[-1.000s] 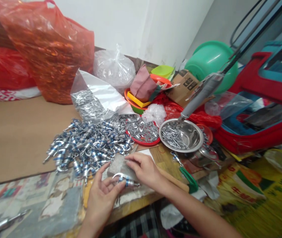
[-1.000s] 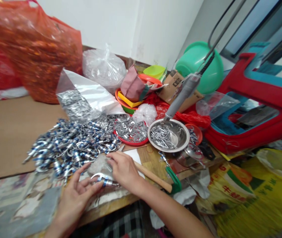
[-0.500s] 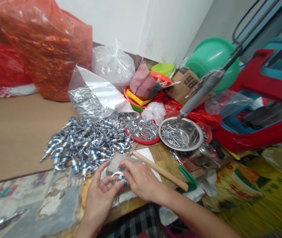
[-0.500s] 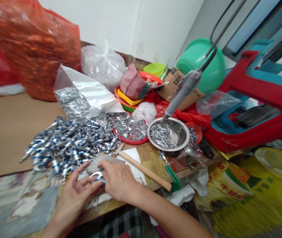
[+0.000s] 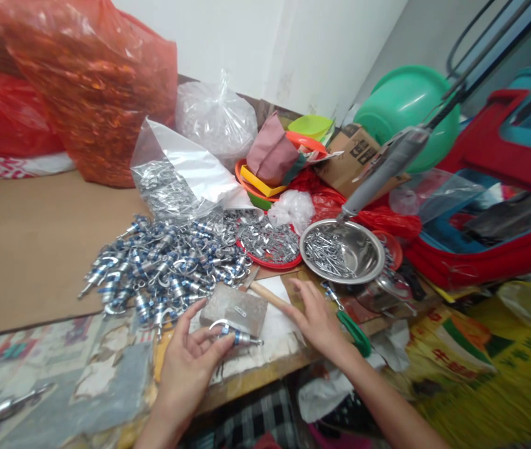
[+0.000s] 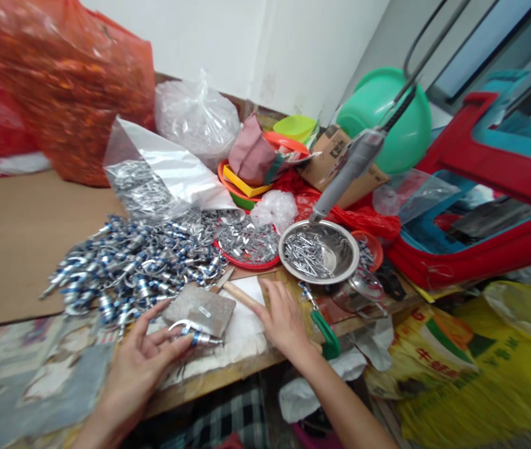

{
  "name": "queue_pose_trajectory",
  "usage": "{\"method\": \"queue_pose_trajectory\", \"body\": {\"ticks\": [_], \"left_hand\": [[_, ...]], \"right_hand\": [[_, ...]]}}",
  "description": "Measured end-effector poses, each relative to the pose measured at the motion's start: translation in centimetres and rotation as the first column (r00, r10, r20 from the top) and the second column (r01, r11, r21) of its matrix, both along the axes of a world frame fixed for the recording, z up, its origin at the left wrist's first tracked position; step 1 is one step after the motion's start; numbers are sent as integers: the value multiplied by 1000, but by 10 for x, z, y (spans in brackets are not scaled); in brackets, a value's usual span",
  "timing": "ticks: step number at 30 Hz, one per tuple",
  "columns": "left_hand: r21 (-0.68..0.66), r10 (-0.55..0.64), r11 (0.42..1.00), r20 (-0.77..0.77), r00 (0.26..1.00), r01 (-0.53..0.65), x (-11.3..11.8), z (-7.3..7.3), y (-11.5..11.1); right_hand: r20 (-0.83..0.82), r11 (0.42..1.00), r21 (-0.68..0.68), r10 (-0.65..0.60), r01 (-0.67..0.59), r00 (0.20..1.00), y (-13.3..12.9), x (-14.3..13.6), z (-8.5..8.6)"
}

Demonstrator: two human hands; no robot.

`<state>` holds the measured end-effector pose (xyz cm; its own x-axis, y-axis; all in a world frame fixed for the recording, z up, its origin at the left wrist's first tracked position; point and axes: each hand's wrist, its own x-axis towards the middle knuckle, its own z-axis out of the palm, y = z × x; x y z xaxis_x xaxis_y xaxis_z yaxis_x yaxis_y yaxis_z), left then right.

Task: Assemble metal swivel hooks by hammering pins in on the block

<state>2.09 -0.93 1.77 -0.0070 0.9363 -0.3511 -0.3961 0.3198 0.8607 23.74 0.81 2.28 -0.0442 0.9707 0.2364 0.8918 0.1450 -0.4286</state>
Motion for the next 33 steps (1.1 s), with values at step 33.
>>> {"method": "queue_pose_trajectory", "body": {"ticks": [33], "left_hand": [[15,28,1000,-67,997,-28,3,3,-2]], "right_hand": [[-178,998,-64,2,-14,984,-38,32,-9]]}}
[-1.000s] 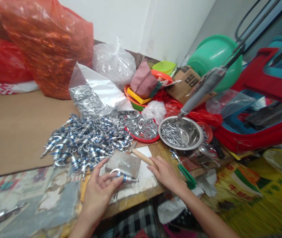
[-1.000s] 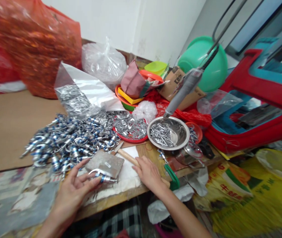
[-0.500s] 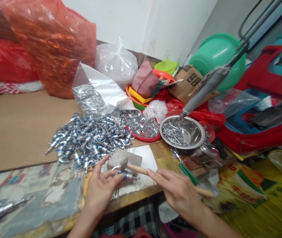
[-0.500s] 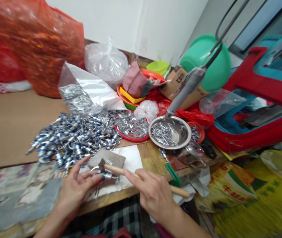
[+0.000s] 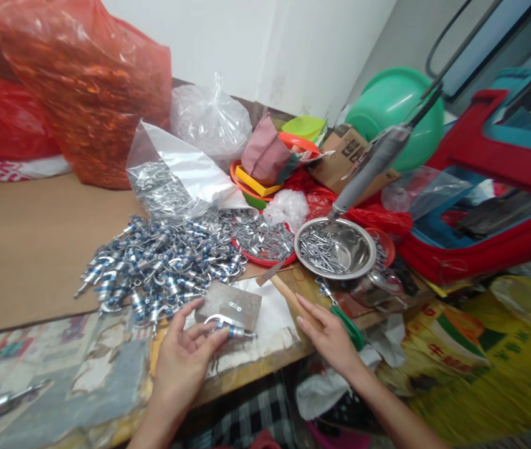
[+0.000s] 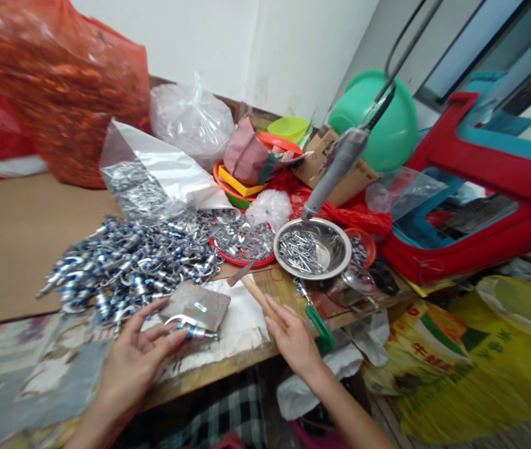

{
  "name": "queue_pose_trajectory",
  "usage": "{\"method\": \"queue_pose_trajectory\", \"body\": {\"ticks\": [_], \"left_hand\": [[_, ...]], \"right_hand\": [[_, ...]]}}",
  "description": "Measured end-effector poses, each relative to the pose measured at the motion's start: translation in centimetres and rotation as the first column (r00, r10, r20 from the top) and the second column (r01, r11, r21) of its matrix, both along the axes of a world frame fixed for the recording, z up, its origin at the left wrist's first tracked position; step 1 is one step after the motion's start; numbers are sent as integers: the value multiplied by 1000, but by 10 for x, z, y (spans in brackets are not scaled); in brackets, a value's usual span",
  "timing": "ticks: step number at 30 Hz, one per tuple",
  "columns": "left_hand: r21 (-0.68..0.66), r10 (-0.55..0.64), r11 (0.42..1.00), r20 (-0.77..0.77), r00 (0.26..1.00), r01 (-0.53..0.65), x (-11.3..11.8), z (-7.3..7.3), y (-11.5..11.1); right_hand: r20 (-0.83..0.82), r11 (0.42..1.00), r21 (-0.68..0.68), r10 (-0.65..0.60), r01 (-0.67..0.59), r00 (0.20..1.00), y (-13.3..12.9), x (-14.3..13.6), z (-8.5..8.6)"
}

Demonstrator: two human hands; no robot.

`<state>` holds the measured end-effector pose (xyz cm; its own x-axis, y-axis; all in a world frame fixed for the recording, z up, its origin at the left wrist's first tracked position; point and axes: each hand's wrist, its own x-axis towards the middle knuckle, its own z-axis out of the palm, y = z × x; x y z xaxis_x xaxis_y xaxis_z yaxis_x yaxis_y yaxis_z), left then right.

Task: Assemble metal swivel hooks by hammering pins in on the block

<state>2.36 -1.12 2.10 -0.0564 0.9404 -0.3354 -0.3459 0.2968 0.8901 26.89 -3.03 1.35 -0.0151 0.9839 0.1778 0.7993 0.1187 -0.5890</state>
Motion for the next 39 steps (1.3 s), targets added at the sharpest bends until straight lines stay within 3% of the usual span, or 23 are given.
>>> {"method": "queue_pose_trajectory", "body": {"ticks": [3,6,8,12,15,17,20,23,29,33,39], "left_hand": [[4,-87,996,-233,968,91,-5,0,1],[77,-95,986,-472,877,148,-9,1,2],[160,-56,973,-533,844,165,-10,2,2],[253,-15,948,-570,822,193,-10,4,-2],[311,28,931,-585,811,192,-12,6,-5],[323,37,929,-568,822,181,-12,7,-5],[273,68,958,-515,855,88,-11,7,-5],[230,115,973,-477,871,-2,-9,5,-7],[377,197,925,-569,798,41,-7,11,-11],[437,241,899,-545,803,27,-6,22,-13],[418,100,897,-511,854,145,-9,24,-14]], "right_hand": [[88,996,-82,-19,27,996,17,2,-4],[167,998,64,-2,-9,986,29,-23,5],[161,985,141,81,-104,984,37,-49,15],[157,960,75,256,-270,954,60,-89,29],[154,959,46,271,-281,950,75,-95,31],[103,957,98,264,-274,959,76,-94,33],[-33,927,192,333,-321,943,60,-95,42],[-83,881,174,457,-439,885,36,-101,54],[-122,887,125,459,-445,880,20,-106,58],[-257,907,118,421,-404,870,19,-105,57],[-307,900,124,435,-418,846,11,-104,57]]}}
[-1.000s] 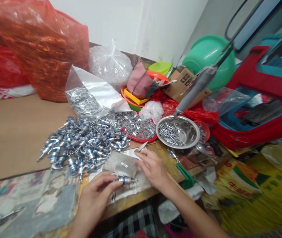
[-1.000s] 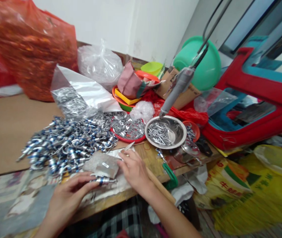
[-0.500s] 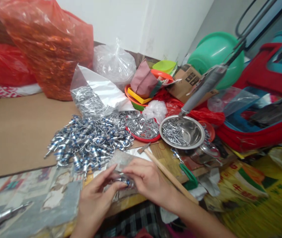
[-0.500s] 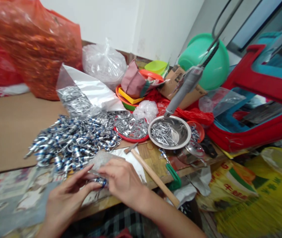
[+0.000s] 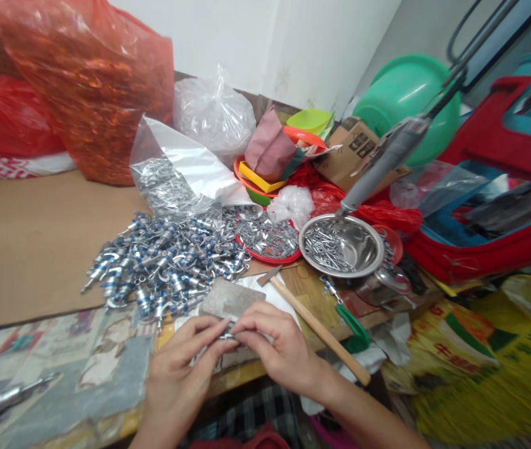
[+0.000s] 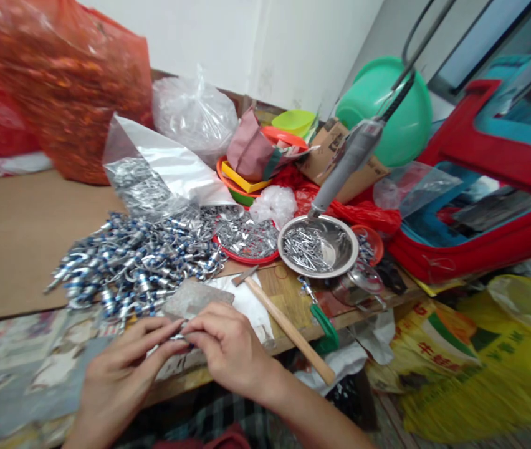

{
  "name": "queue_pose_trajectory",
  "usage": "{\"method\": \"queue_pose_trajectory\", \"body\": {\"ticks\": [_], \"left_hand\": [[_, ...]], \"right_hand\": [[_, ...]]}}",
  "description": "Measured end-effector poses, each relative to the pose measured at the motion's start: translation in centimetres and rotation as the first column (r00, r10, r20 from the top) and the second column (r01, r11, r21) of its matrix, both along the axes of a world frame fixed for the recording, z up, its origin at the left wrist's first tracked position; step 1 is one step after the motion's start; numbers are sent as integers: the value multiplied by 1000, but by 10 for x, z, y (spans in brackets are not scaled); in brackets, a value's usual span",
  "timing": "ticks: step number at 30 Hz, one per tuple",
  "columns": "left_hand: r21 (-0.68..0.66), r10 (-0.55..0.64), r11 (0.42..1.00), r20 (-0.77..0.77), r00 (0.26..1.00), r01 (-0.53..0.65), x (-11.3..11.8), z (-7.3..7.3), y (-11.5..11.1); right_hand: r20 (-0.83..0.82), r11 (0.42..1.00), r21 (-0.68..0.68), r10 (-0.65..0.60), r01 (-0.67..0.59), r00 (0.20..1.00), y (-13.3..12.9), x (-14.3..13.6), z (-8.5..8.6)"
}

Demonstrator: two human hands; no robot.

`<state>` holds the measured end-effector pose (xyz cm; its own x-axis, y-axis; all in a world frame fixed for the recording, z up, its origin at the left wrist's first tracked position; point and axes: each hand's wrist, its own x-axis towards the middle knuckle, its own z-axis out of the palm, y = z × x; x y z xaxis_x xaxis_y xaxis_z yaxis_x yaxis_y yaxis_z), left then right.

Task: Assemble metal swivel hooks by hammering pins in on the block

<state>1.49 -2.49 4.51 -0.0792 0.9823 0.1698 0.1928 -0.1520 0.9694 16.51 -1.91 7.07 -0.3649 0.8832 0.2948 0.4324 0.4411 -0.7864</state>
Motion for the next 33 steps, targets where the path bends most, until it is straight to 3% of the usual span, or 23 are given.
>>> {"method": "queue_pose_trajectory", "body": {"ticks": [2,4,8,11,13,17,21,24,27,29,31,32,33], "left_hand": [[-57,-48,997,32,998,50,-2,-3,1],[-123,-64,990,84,994,74,-4,-5,2],[-172,-64,981,117,991,84,-6,-2,4],[-181,-99,977,84,992,113,-7,4,6],[-187,-136,971,77,988,148,-9,6,7],[-278,-182,936,142,973,215,-10,6,8],[-408,-105,891,246,964,201,-6,4,5],[-451,-24,868,383,924,210,0,0,2],[-441,29,875,461,887,201,6,-5,2],[-438,57,882,469,881,176,9,-8,4],[-427,66,889,477,876,166,11,-9,6],[-421,64,892,481,875,166,12,-9,7],[-416,64,894,482,874,165,12,-9,8]], "right_hand": [[2,999,42,-9,9,1000,-4,3,-2],[18,985,173,-16,12,1000,-8,6,-7],[211,839,530,12,-124,977,-11,14,-15],[262,787,596,0,-161,965,-8,17,-16],[213,807,576,9,-133,977,-6,17,-17],[33,902,431,28,-39,999,-4,14,-23],[-153,979,189,-51,80,987,-4,8,-27],[-172,988,-6,-152,153,973,-4,7,-25],[-76,992,-97,-90,83,993,6,12,-20],[101,996,-77,-43,51,994,26,20,-16],[354,985,45,-171,166,920,58,31,-14],[495,949,151,-315,277,809,77,37,-14],[539,929,178,-368,324,758,96,43,-17]]}}
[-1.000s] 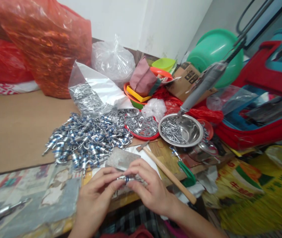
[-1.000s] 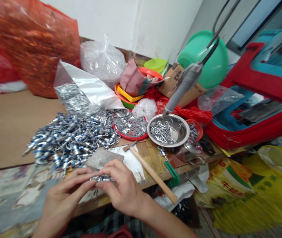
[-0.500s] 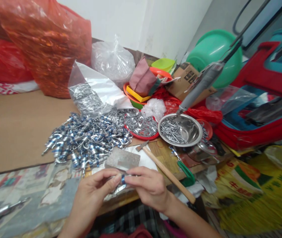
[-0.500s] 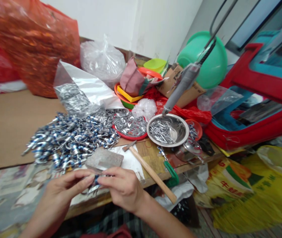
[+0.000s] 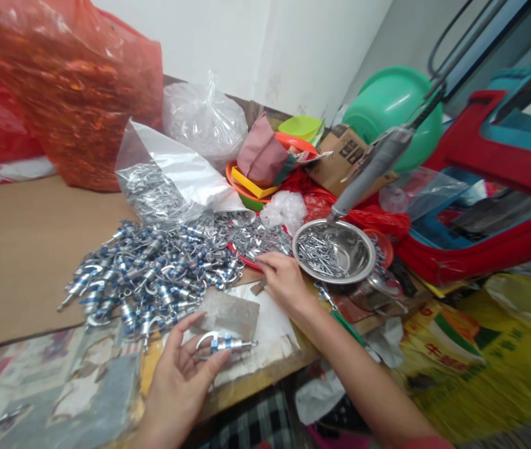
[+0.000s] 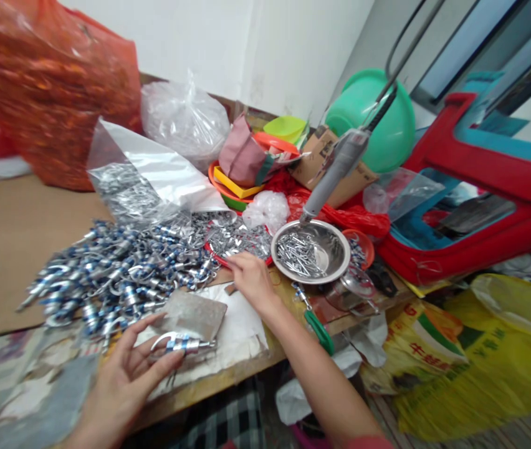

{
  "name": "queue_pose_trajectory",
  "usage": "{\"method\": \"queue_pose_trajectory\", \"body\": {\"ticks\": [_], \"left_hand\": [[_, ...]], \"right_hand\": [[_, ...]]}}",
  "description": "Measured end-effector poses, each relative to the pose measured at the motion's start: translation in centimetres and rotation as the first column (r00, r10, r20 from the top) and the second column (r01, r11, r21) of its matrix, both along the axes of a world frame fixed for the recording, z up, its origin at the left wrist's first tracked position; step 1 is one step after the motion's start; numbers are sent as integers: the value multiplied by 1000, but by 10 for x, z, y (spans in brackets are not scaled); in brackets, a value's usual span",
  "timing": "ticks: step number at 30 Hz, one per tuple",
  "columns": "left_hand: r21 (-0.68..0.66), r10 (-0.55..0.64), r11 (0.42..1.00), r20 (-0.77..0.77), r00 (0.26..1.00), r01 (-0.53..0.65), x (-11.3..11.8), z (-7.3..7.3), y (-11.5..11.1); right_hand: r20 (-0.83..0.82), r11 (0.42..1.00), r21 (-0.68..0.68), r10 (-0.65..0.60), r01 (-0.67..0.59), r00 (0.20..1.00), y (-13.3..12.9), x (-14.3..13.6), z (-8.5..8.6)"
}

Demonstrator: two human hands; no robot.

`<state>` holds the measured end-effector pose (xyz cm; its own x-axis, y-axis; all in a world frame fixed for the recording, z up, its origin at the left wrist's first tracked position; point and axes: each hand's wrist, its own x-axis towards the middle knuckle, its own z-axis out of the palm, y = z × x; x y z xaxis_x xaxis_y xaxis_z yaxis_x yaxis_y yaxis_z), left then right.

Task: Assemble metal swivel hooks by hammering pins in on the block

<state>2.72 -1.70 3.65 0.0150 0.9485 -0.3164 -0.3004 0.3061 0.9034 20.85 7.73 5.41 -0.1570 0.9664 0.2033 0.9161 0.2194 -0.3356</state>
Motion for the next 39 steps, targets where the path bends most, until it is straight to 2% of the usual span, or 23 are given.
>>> {"method": "queue_pose_trajectory", "body": {"ticks": [3,5,8,12,16,18,20,23,25,29,33,36,39], "left_hand": [[-2,-12,1000,-6,1000,12,1,1,2],[-10,-33,999,-1,999,33,0,0,4],[-45,-54,998,-8,998,54,-3,-3,6],[-82,-6,997,3,1000,6,-8,-9,9],[-79,11,997,3,1000,-11,-12,-13,11],[-78,11,997,-9,1000,-12,-13,-14,12],[-77,16,997,-22,1000,-17,-13,-16,12],[-67,16,998,-33,999,-18,-13,-16,13],[-60,-1,998,-31,1000,-1,-13,-16,12],[-42,-14,999,-29,999,13,-13,-15,12],[-31,-18,999,-33,999,17,-13,-14,11],[-31,-23,999,-43,999,22,-13,-13,11],[-33,-12,999,-49,999,11,-12,-12,11]], "right_hand": [[106,998,-44,-47,52,993,51,11,-13],[154,995,-82,-47,60,987,71,11,-23],[171,992,-106,-49,67,984,84,9,-32],[111,990,-97,-88,99,990,85,18,-27],[-35,991,-112,-78,74,996,65,23,-12],[-115,986,-165,-13,-6,993,43,15,-4],[-209,959,-241,98,-149,973,17,2,3],[-409,828,-310,328,-468,851,-17,-20,12],[-455,757,-284,433,-588,778,-29,-31,14],[-346,783,-222,494,-581,798,-32,-43,9],[-309,845,-157,450,-511,838,-32,-49,-5],[-355,892,-113,376,-438,856,-36,-52,-12],[-464,934,-12,310,-357,829,-43,-44,-11]]}}
